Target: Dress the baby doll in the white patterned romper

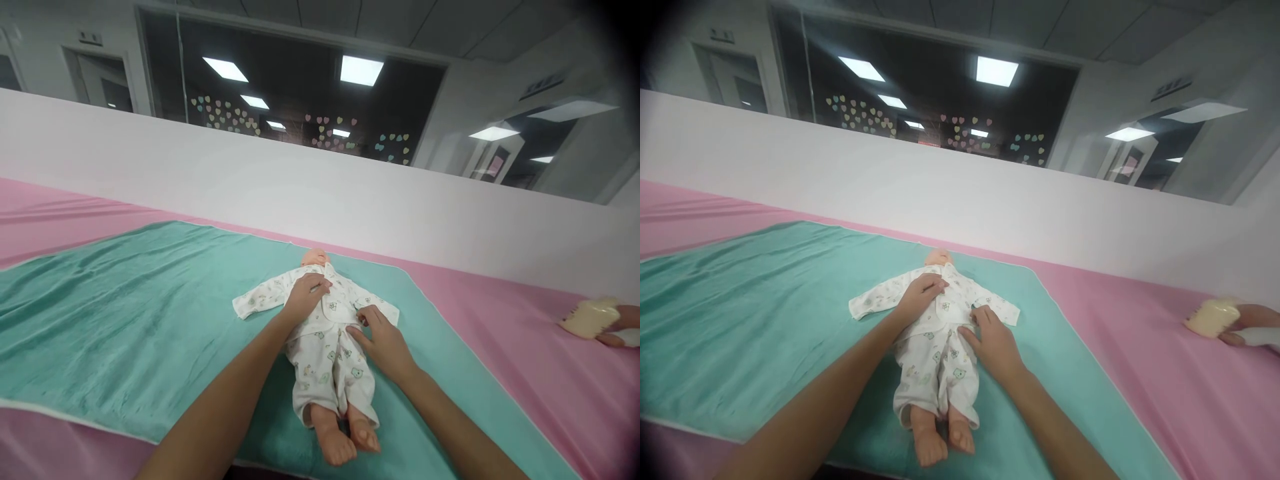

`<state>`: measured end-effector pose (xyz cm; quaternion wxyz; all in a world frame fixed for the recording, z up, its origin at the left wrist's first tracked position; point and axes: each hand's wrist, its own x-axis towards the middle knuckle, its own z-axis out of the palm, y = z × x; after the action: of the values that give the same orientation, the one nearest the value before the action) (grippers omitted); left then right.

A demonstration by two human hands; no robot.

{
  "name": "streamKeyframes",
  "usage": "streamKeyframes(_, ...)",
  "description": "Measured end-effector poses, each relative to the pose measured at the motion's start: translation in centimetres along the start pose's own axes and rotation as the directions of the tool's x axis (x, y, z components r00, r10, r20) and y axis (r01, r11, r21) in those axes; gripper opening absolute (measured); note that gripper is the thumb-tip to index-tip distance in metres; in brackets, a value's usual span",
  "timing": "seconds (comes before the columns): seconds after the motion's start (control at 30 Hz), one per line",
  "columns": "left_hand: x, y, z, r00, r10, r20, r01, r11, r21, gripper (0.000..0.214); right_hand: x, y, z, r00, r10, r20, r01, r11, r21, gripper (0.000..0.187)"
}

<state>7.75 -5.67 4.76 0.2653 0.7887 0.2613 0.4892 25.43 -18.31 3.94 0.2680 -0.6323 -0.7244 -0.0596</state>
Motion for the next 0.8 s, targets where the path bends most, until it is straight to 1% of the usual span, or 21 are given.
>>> streamKeyframes(0.07, 0.0, 0.1, 0.0, 1.0, -0.001, 0.005, 0.001, 1.0, 0.001, 0.026, 0.2, 0.3, 0.7, 0.998, 0.043, -0.052, -0.046, 0.997, -0.061, 0.015)
streamKeyframes(0.13, 0.0, 0.2, 0.0, 1.0, -0.01, 0.012, 0.01, 1.0, 0.003, 0.026, 0.3, 0.5, 0.8, 0.998, 0.025, -0.06, -0.032, 0.991, -0.127, 0.012)
streamKeyframes(0.2, 0.0, 0.3, -0.1, 0.999, -0.025, 0.019, 0.025, 1.0, 0.004, 0.026, 0.3, 0.5, 0.3, 0.999, -0.041, -0.013, 0.038, 0.983, -0.18, 0.016)
streamKeyframes(0.3, 0.0, 0.3, -0.2, 0.998, -0.051, 0.04, 0.051, 0.999, 0.002, 0.024, -0.2, 0.1, -0.9, 0.988, -0.153, 0.037, 0.157, 0.952, -0.261, 0.019)
streamKeyframes(0.37, 0.1, 0.3, -0.3, 0.998, -0.049, 0.049, 0.049, 0.999, 0.006, 0.023, -0.7, -0.3, -1.4, 0.978, -0.205, 0.027, 0.203, 0.93, -0.306, 0.02)
streamKeyframes(0.43, 0.1, 0.2, -0.2, 0.999, -0.033, 0.038, 0.032, 0.999, 0.018, 0.022, -1.3, -0.7, -1.5, 0.975, -0.222, 0.017, 0.218, 0.933, -0.287, 0.021)
streamKeyframes(0.5, 0.1, 0.0, -0.1, 1.0, -0.012, 0.016, 0.011, 0.999, 0.042, 0.02, -1.6, -1.2, -1.3, 0.98, -0.195, 0.042, 0.199, 0.967, -0.161, 0.021)
streamKeyframes(0.57, 0.1, -0.1, 0.0, 1.0, 0.001, -0.01, 0.0, 0.997, 0.073, 0.02, -1.4, -1.5, -1.2, 0.982, -0.142, 0.124, 0.135, 0.989, 0.067, 0.024)
streamKeyframes(0.63, 0.1, -0.1, 0.1, 1.0, -0.001, -0.019, 0.002, 0.996, 0.092, 0.02, -0.4, -1.6, -1.4, 0.973, -0.102, 0.208, 0.031, 0.947, 0.319, 0.031)
streamKeyframes(0.67, 0.1, -0.2, 0.1, 1.0, -0.008, -0.019, 0.01, 0.995, 0.098, 0.021, 0.4, -1.6, -1.5, 0.973, -0.08, 0.217, -0.02, 0.906, 0.422, 0.034)
streamKeyframes(0.73, 0.1, -0.3, 0.2, 0.999, -0.032, -0.018, 0.033, 0.994, 0.102, 0.023, 2.8, -1.4, -1.6, 0.987, -0.008, 0.161, -0.085, 0.823, 0.562, 0.038)
streamKeyframes(0.8, 0.1, -0.4, 0.2, 0.998, -0.053, -0.033, 0.056, 0.994, 0.095, 0.022, 5.9, -1.1, -1.1, 0.992, 0.111, 0.064, -0.127, 0.791, 0.599, 0.034)
